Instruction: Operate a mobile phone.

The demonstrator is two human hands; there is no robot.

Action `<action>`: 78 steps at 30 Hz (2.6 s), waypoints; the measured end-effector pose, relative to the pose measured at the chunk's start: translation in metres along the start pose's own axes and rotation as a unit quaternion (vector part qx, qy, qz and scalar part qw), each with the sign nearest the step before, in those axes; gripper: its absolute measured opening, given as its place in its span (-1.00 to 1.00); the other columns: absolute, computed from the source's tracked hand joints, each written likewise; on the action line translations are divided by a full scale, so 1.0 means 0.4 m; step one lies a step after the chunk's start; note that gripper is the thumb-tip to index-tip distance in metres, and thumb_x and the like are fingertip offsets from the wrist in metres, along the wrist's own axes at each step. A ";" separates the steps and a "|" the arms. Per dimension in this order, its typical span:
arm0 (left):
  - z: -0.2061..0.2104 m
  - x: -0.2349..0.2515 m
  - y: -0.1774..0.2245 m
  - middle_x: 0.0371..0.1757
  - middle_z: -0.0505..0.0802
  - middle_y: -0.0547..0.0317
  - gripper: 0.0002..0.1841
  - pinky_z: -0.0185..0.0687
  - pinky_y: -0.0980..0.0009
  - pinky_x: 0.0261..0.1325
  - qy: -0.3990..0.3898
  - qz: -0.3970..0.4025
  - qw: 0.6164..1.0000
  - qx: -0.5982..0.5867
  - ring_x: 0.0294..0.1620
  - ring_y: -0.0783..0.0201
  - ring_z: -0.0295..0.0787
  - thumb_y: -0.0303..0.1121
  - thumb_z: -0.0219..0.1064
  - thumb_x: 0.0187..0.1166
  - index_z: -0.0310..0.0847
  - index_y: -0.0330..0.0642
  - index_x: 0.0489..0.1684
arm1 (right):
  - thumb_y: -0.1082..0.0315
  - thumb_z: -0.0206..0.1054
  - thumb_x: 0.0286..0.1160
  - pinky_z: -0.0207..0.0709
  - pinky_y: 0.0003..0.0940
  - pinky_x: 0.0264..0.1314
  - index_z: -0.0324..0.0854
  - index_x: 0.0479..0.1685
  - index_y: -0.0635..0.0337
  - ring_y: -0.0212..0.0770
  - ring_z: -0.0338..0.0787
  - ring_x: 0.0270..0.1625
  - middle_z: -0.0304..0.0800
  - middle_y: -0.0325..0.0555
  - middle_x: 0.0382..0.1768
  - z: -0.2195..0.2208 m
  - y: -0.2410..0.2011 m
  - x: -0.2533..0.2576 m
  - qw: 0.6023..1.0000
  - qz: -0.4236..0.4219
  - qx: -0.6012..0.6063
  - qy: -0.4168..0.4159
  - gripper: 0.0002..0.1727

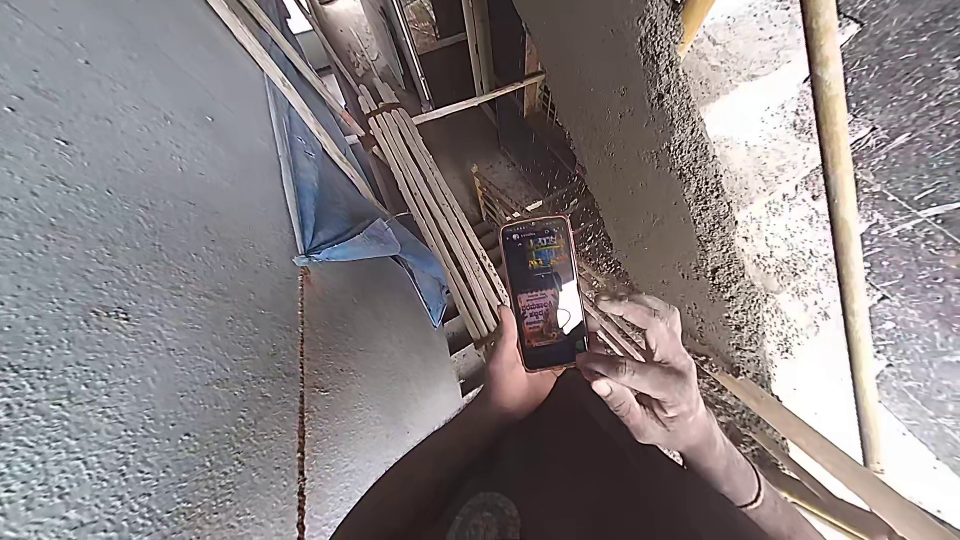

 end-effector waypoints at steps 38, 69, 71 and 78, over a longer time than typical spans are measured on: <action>0.008 -0.016 -0.011 0.33 0.75 -0.18 -0.25 0.63 -0.01 0.36 -0.027 0.010 1.000 -0.011 0.33 -0.06 0.73 0.37 0.07 0.60 0.49 -0.03 0.53 | -0.06 0.27 0.66 0.21 -0.07 0.72 0.84 -0.13 -0.26 -0.14 0.36 0.68 0.59 -0.20 0.48 0.010 -0.007 -0.022 1.000 -0.004 -0.004 0.000 -0.74; 0.031 -0.040 -0.029 0.32 0.75 -0.20 -0.21 0.63 -0.02 0.36 -0.040 0.005 0.999 -0.008 0.31 -0.09 0.73 0.41 0.03 0.59 0.49 -0.06 0.54 | -0.05 0.26 0.67 0.21 -0.02 0.72 0.83 -0.13 -0.24 -0.10 0.38 0.68 0.61 -0.16 0.49 -0.006 -0.033 -0.037 1.000 -0.018 -0.004 -0.005 -0.74; 0.032 -0.041 -0.028 0.32 0.75 -0.19 -0.22 0.62 -0.04 0.38 -0.038 0.006 0.999 -0.009 0.32 -0.09 0.73 0.40 0.05 0.59 0.48 -0.05 0.54 | -0.05 0.26 0.67 0.21 -0.03 0.72 0.83 -0.13 -0.25 -0.11 0.37 0.69 0.60 -0.18 0.49 -0.006 -0.035 -0.037 1.000 -0.018 -0.002 -0.004 -0.74; 0.031 -0.046 -0.032 0.35 0.74 -0.21 -0.23 0.61 -0.07 0.39 -0.034 0.011 0.999 -0.004 0.35 -0.11 0.71 0.39 0.06 0.59 0.47 -0.03 0.55 | -0.08 0.25 0.67 0.21 -0.06 0.72 0.85 -0.07 -0.25 -0.12 0.36 0.68 0.58 -0.15 0.50 -0.008 -0.033 -0.041 1.000 -0.005 -0.007 -0.005 -0.71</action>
Point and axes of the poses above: each hand's wrist, its own x-axis towards the middle knuckle, its own z-axis out of the palm, y = z × x, the point moved 10 cm from there along x, towards the middle knuckle
